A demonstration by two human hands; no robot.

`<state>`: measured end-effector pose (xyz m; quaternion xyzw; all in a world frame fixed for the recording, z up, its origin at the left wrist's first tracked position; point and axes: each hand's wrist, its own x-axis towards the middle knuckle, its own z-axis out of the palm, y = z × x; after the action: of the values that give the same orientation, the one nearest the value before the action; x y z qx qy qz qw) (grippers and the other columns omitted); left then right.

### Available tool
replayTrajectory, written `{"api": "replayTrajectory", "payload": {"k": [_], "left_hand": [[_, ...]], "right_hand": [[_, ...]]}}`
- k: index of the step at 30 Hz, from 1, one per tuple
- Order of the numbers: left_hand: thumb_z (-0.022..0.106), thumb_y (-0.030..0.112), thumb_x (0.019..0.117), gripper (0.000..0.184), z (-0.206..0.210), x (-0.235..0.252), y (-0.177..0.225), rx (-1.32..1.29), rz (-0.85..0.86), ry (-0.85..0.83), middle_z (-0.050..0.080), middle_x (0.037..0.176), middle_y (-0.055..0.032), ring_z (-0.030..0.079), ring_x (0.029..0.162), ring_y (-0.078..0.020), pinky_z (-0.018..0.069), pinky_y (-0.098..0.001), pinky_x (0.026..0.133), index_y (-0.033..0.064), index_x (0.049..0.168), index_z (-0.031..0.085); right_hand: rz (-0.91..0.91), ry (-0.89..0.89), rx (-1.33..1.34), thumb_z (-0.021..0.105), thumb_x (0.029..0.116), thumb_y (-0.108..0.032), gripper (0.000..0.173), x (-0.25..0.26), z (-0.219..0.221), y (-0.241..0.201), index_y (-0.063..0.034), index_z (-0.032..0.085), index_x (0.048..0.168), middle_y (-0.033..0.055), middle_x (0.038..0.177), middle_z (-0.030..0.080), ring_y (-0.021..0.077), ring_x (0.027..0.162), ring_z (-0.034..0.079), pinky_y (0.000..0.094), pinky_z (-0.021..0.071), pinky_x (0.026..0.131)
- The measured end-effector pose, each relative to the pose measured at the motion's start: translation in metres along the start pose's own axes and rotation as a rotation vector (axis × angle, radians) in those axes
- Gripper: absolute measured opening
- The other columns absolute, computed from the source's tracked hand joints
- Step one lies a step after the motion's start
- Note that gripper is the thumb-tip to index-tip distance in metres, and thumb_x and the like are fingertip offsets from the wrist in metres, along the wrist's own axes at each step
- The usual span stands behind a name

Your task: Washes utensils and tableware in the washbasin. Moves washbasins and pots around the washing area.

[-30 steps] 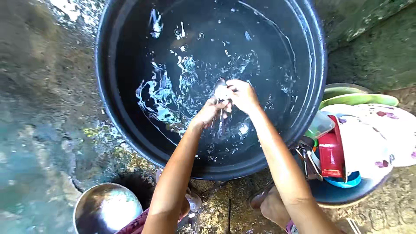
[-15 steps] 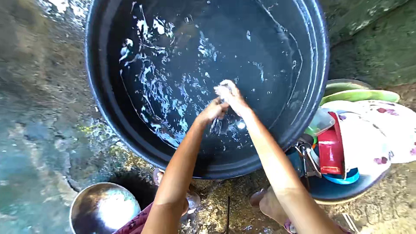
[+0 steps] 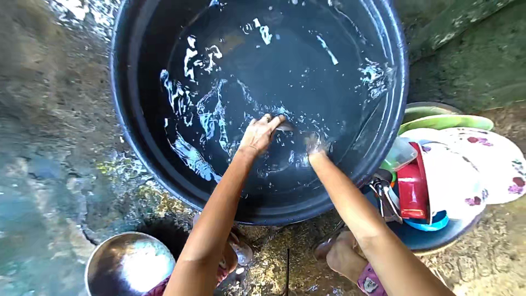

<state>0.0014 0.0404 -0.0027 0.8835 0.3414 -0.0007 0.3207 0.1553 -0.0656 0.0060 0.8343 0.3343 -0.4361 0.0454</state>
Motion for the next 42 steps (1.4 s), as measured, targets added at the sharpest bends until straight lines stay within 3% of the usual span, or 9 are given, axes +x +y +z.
{"api": "replayTrajectory", "payload": {"k": [6, 10, 15, 19, 22, 24, 28, 37, 42], "left_hand": [[0.061, 0.002, 0.0979, 0.02, 0.005, -0.01, -0.01, 0.061, 0.21, 0.148, 0.073, 0.102, -0.0275, 0.072, 0.095, -0.0476, 0.0543, -0.062, 0.085, -0.0019, 0.114, 0.073], [0.039, 0.04, 0.1121, 0.057, -0.014, -0.001, -0.012, -0.172, -0.373, -0.236, 0.063, 0.126, -0.0364, 0.06, 0.123, -0.0538, 0.0431, -0.0678, 0.106, -0.0077, 0.136, 0.058], [0.042, 0.01, 0.1101, 0.049, -0.01, -0.019, -0.023, -0.389, -0.523, -0.153, 0.034, 0.16, -0.0322, 0.028, 0.152, -0.0472, 0.0179, -0.0583, 0.125, -0.0081, 0.155, 0.035], [0.044, 0.034, 0.111, 0.05, -0.026, -0.017, -0.015, -0.676, -0.521, -0.01, 0.06, 0.136, -0.0215, 0.061, 0.119, -0.0288, 0.0486, -0.0482, 0.101, 0.003, 0.149, 0.046], [0.045, 0.041, 0.1099, 0.053, -0.04, -0.006, 0.0, -0.794, -0.509, -0.145, 0.064, 0.109, -0.0197, 0.065, 0.092, -0.0257, 0.055, -0.0456, 0.085, -0.0003, 0.143, 0.048], [0.046, 0.039, 0.1086, 0.043, -0.034, -0.002, 0.01, -0.886, -0.354, -0.176, 0.047, 0.076, 0.0027, 0.047, 0.061, -0.0052, 0.0436, -0.0245, 0.058, 0.0021, 0.13, 0.051], [0.056, 0.027, 0.1025, 0.038, -0.019, -0.001, 0.03, -1.041, -0.154, -0.287, 0.056, 0.087, 0.0038, 0.052, 0.071, 0.0, 0.0472, -0.0198, 0.066, 0.0006, 0.129, 0.052], [0.056, 0.012, 0.1044, 0.049, -0.008, -0.003, 0.034, -1.027, -0.228, -0.293, 0.063, 0.124, -0.0136, 0.062, 0.101, -0.0114, 0.0531, -0.0307, 0.089, -0.0004, 0.149, 0.039], [0.038, 0.018, 0.1122, 0.034, -0.001, 0.006, 0.033, -1.12, -0.341, -0.28, 0.063, 0.105, -0.0078, 0.062, 0.084, -0.0081, 0.0547, -0.0264, 0.078, -0.0012, 0.137, 0.05]], "right_hand": [[-0.087, -0.208, -0.412, 0.063, 0.1007, -0.017, 0.045, 0.011, -0.015, 0.006, 0.003, 0.057, 0.14, 0.0282, 0.145, 0.054, 0.0467, 0.137, 0.048, 0.0643, 0.0359, 0.111], [-0.184, -0.278, -0.336, 0.058, 0.1026, -0.012, 0.037, 0.026, -0.049, 0.019, 0.0035, 0.06, 0.136, 0.0293, 0.142, 0.055, 0.0468, 0.137, 0.048, 0.068, 0.0334, 0.111], [-0.338, -0.09, 0.058, 0.058, 0.1015, -0.006, 0.027, 0.005, -0.104, 0.026, -0.0044, 0.064, 0.128, 0.0215, 0.117, 0.067, 0.0311, 0.087, 0.069, 0.0514, 0.057, 0.078], [-0.473, -0.011, 0.076, 0.063, 0.0997, -0.007, 0.02, -0.027, -0.137, 0.022, -0.0076, 0.07, 0.118, 0.01, 0.093, 0.069, 0.0155, 0.07, 0.063, 0.038, 0.0551, 0.068], [-0.576, -0.004, 0.053, 0.064, 0.0993, -0.008, 0.017, -0.042, -0.145, 0.004, -0.0081, 0.072, 0.113, 0.0044, 0.086, 0.068, 0.0071, 0.063, 0.06, 0.0288, 0.0539, 0.064], [-0.613, -0.03, 0.076, 0.065, 0.0983, -0.008, 0.015, -0.04, -0.143, -0.009, -0.0074, 0.073, 0.111, 0.0031, 0.082, 0.068, 0.0052, 0.06, 0.059, 0.0253, 0.0535, 0.061], [-0.655, -0.114, 0.152, 0.065, 0.0959, -0.006, 0.015, -0.025, -0.128, -0.025, -0.0052, 0.073, 0.109, 0.0027, 0.077, 0.067, 0.0044, 0.055, 0.057, 0.0226, 0.0522, 0.056], [-0.621, -0.175, 0.427, 0.063, 0.0963, -0.003, 0.015, -0.002, -0.08, -0.008, 0.0019, 0.067, 0.11, 0.0009, 0.075, 0.063, 0.0028, 0.054, 0.055, 0.0207, 0.0511, 0.055], [-0.593, -0.125, 0.384, 0.065, 0.0976, -0.008, 0.023, 0.003, -0.077, 0.0, 0.0009, 0.066, 0.119, 0.0044, 0.08, 0.065, 0.0052, 0.057, 0.056, 0.0235, 0.0516, 0.058]]}}
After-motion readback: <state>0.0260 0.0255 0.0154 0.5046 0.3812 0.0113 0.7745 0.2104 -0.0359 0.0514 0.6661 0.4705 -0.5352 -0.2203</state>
